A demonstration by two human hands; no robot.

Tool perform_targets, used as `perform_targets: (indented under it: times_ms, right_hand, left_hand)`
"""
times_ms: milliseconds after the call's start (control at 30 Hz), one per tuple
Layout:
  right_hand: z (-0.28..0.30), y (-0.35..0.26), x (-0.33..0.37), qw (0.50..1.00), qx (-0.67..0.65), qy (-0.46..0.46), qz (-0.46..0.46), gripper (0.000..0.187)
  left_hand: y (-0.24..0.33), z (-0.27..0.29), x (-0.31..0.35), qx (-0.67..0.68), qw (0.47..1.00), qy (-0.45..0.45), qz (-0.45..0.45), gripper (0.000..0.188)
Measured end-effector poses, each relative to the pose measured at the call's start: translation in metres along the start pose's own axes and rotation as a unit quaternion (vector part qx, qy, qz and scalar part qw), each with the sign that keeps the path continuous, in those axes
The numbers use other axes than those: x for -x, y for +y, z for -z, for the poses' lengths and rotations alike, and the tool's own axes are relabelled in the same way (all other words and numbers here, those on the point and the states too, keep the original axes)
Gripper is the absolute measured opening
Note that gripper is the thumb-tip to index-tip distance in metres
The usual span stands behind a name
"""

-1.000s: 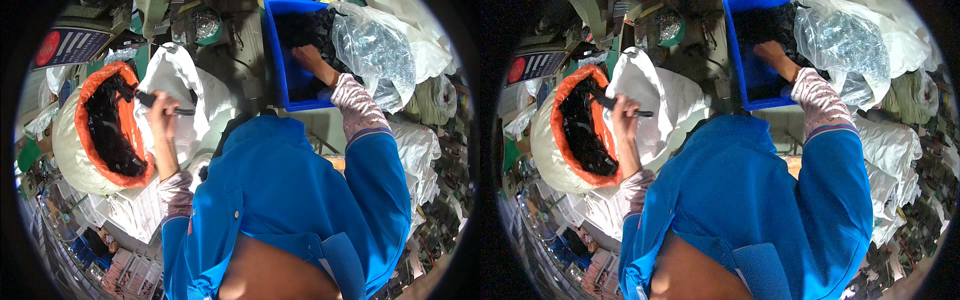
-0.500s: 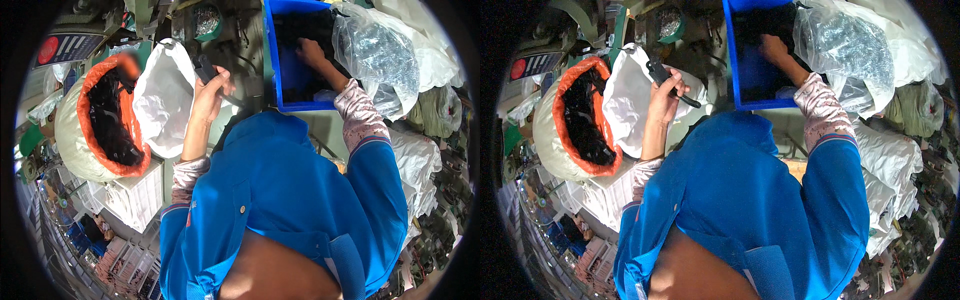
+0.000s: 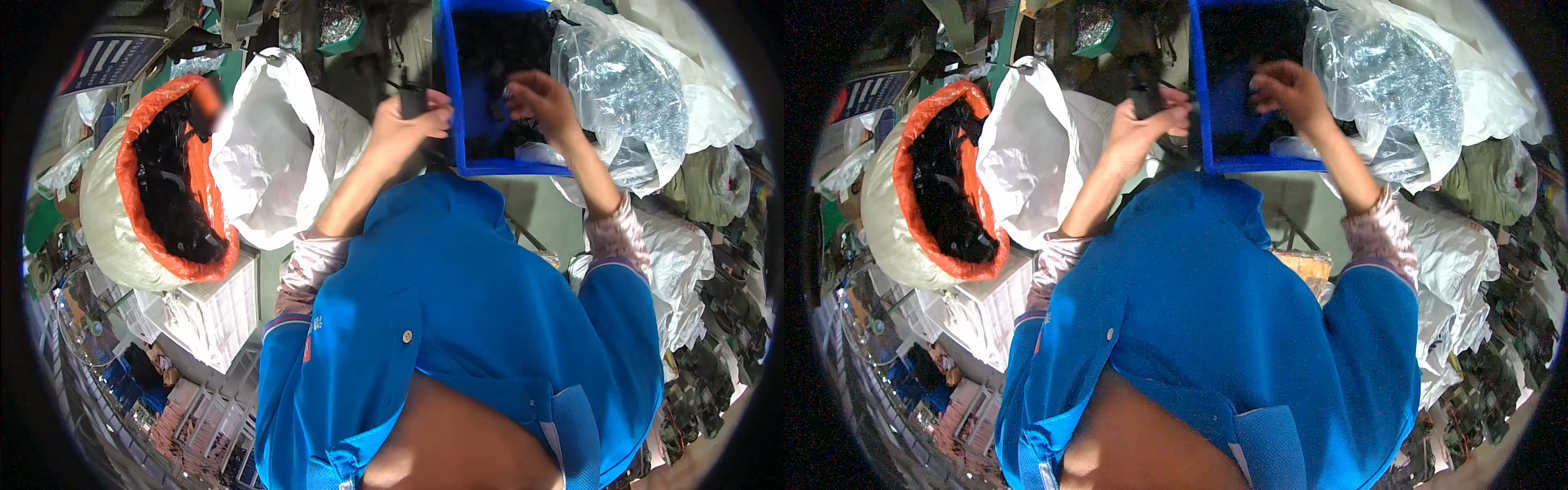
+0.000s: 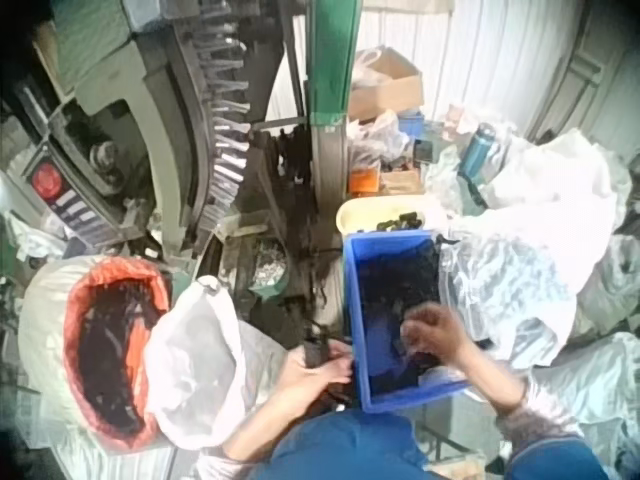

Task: The person repeatedly picks small black plastic components from a blue bin, snaps them together by hand, and places the assembled pieces into a white sack. The person also handles a large white sack and a plastic bag, moving them aside to access the bin.

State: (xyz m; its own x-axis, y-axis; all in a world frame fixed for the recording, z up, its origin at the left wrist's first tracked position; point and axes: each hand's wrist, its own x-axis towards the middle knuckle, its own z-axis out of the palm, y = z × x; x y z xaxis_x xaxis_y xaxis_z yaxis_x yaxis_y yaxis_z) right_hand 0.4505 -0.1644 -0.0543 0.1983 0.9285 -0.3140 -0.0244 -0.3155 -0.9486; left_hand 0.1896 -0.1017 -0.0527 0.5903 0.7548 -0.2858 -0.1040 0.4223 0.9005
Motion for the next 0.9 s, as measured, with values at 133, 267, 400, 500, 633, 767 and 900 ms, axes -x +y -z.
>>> perform_targets:
  times_ms: [133, 267, 400, 500, 633, 767, 900]
  right_hand:
    - [-0.031, 0.016, 0.052, 0.975, -0.207, -0.008, -0.084, 0.02]
    - [-0.06, 0.001, 0.071, 0.951, -0.292, 0.038, -0.093, 0.02]
    - [-0.059, 0.017, 0.064, 0.965, -0.246, 0.066, -0.058, 0.02]
    - [-0.058, 0.016, 0.06, 0.983, -0.169, 0.063, -0.018, 0.019]
    - [-0.061, 0.013, 0.058, 0.992, -0.093, 0.061, 0.05, 0.021]
    - [-0.056, 0.013, 0.051, 0.994, -0.019, 0.081, 0.077, 0.023]
    - [-0.05, 0.009, 0.043, 0.972, 0.187, 0.083, 0.115, 0.025]
  left_hand:
    - [-0.01, -0.032, -0.008, -0.073, 0.995, -0.066, -0.014, 0.027]
    - [-0.019, -0.032, -0.013, -0.158, 0.984, -0.085, -0.003, 0.022]
    - [-0.011, -0.037, -0.012, -0.167, 0.984, -0.062, -0.02, 0.018]
    - [-0.005, -0.037, -0.016, -0.114, 0.992, -0.042, 0.013, 0.015]
    - [-0.002, -0.033, -0.02, -0.023, 0.998, -0.026, 0.049, 0.012]
    - [-0.011, -0.02, -0.028, 0.07, 0.995, 0.009, 0.066, 0.012]
    - [-0.016, -0.021, -0.029, 0.056, 0.997, -0.003, 0.058, 0.013]
